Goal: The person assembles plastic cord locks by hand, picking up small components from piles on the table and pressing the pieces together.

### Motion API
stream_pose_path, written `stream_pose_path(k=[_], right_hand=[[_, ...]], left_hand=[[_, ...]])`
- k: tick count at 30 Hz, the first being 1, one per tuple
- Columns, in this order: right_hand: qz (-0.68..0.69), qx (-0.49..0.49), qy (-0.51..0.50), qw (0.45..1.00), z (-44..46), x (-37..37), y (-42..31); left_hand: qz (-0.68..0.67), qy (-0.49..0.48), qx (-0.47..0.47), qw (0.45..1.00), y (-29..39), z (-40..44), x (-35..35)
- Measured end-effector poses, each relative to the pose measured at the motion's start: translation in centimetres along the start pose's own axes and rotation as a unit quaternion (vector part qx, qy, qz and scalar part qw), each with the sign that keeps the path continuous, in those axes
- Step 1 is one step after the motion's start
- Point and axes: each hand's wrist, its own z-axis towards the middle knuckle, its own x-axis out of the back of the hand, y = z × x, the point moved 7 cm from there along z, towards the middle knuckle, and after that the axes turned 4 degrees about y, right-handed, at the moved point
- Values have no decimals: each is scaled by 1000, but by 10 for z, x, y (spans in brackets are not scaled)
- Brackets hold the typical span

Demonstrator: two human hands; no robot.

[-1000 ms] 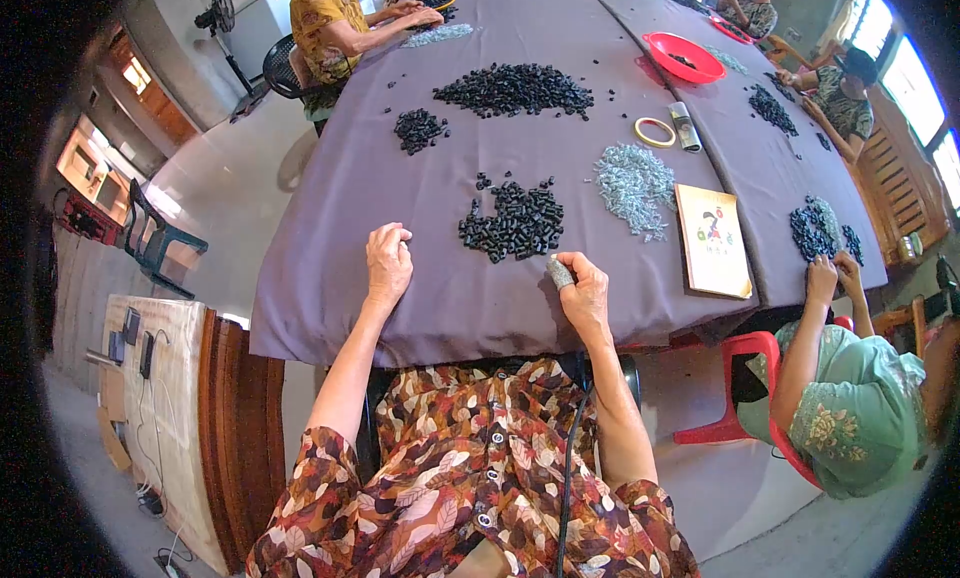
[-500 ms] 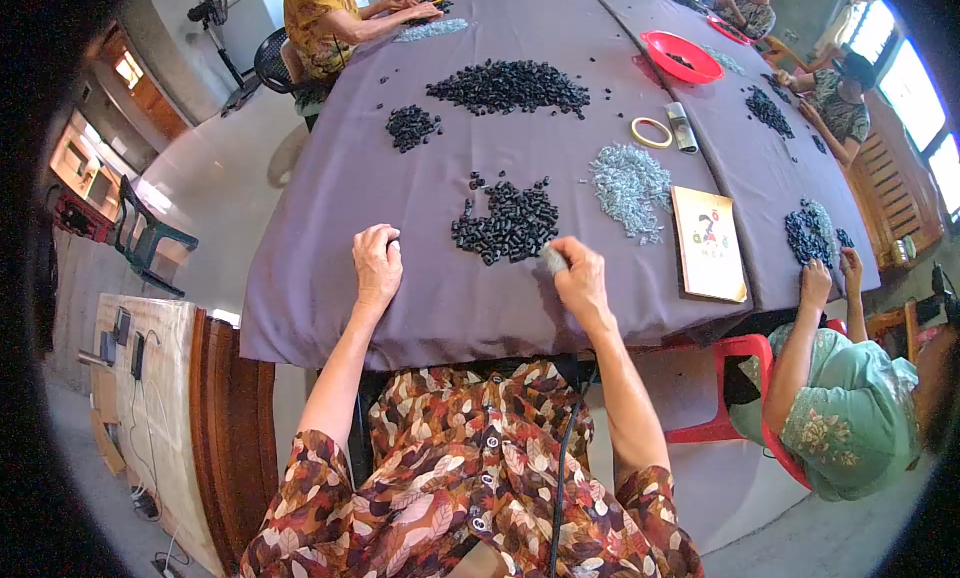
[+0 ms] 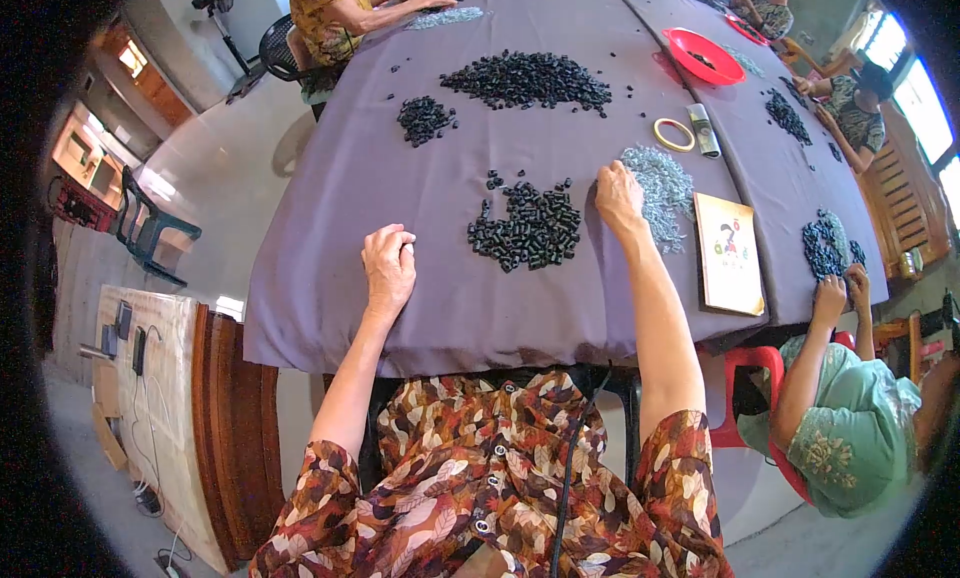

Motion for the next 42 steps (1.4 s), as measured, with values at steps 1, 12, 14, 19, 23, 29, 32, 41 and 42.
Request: stream_pose_path(k=[1,12,14,19,23,29,32,41,42], right_hand=[[2,33,-12,999,2,-1,-2],[89,27,-9,996,-37,14,-18],[167,52,39,984,-51,25,-21],[314,-22,50,948,-86,59,-23],[482,-133,-55,864,-115,56,-29],[621,-163,-143,753,-143,45,-65],[669,-185,-143,705,-148,44,-64],[696,-236,-134,665,-152,31,-51],[696,-234,-130,666,-152,31,-51]], left_hand=[[1,-3,-2,1000,1,0,1],[19,11,-4,1000,1,-1,2],[55,34,-26,998,9,0,8],[106,92,-79,987,41,8,33],[-128,23,-30,991,71,6,20],[-505,-269,183,799,148,-40,-63],[-553,-319,204,742,161,-46,-85],[-565,-332,209,726,163,-50,-94],[-567,-330,207,726,163,-51,-95]])
